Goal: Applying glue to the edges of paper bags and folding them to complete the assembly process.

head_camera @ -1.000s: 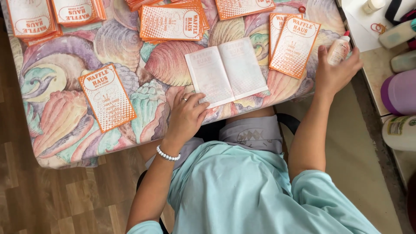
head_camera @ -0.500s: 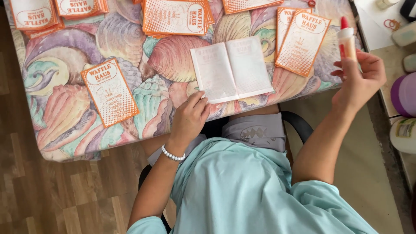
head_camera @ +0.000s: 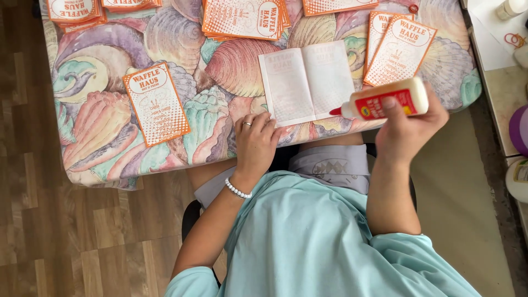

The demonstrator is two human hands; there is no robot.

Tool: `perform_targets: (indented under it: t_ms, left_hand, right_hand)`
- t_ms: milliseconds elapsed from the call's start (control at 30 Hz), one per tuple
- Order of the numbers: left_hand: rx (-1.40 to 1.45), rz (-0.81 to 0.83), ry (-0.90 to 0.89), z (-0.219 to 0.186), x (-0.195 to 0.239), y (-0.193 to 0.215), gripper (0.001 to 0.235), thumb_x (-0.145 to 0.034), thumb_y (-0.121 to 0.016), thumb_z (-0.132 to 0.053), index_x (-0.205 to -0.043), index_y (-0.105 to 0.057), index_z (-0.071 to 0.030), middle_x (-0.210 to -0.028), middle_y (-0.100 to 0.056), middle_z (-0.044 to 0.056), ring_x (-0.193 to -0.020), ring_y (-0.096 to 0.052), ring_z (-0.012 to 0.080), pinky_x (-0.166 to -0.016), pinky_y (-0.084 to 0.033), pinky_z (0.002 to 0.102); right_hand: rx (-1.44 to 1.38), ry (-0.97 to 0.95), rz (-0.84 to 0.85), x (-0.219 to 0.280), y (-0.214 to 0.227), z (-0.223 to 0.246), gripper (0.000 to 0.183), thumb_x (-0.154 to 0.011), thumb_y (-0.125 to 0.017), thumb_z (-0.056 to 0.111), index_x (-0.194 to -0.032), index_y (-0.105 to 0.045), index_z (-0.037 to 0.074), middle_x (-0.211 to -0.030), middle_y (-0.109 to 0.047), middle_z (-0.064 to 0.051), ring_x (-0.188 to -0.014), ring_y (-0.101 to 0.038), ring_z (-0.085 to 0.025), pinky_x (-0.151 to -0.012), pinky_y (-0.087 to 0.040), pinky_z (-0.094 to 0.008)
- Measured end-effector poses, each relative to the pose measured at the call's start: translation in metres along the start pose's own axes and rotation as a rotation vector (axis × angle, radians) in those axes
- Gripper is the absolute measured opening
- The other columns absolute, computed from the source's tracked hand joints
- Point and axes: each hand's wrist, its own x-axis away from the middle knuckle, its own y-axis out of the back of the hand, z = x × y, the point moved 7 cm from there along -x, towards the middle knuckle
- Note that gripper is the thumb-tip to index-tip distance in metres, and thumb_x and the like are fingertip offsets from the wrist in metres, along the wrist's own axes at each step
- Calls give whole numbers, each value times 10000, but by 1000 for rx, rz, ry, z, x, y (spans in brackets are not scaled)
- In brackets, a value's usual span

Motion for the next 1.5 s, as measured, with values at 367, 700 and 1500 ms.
perform_targets:
  t_ms: [367,700,1500]
  left_hand:
    - [56,28,-60,17,4,-30,180,-972,-692,-302,-992,-755,-134,-859,-569,30,-819,-616,260,-798,-454,404]
    - [179,337,-347,28,-18,-45,122,-845,-789,-228,-920,-766,-135,-1137,-681,86,-1152,-652,319,-1045,-468,446]
    - [92,41,-235,20,2,-28,205,-1010,-661,-237,-1002,-731,-43,-1056,-699,93,-1130,-657,276,-1027,-485,430]
  right_hand:
    - [-41,-874,495,80,-116,-51,439,-1057,-592,381,-1113,-623,-53,-954,-754,-209,-777,-798,-260,-681,-675,-408]
    - [165,-920,520,79,-123,-51,515,-1024,-666,472,-1165,-628,-23,-971,-737,-145,-800,-781,-221,-678,-651,-312]
    - [84,-859,566,77,-114,-67,461,-1032,-702,408,-1144,-657,-37,-983,-742,-167,-825,-787,-265,-701,-656,-345]
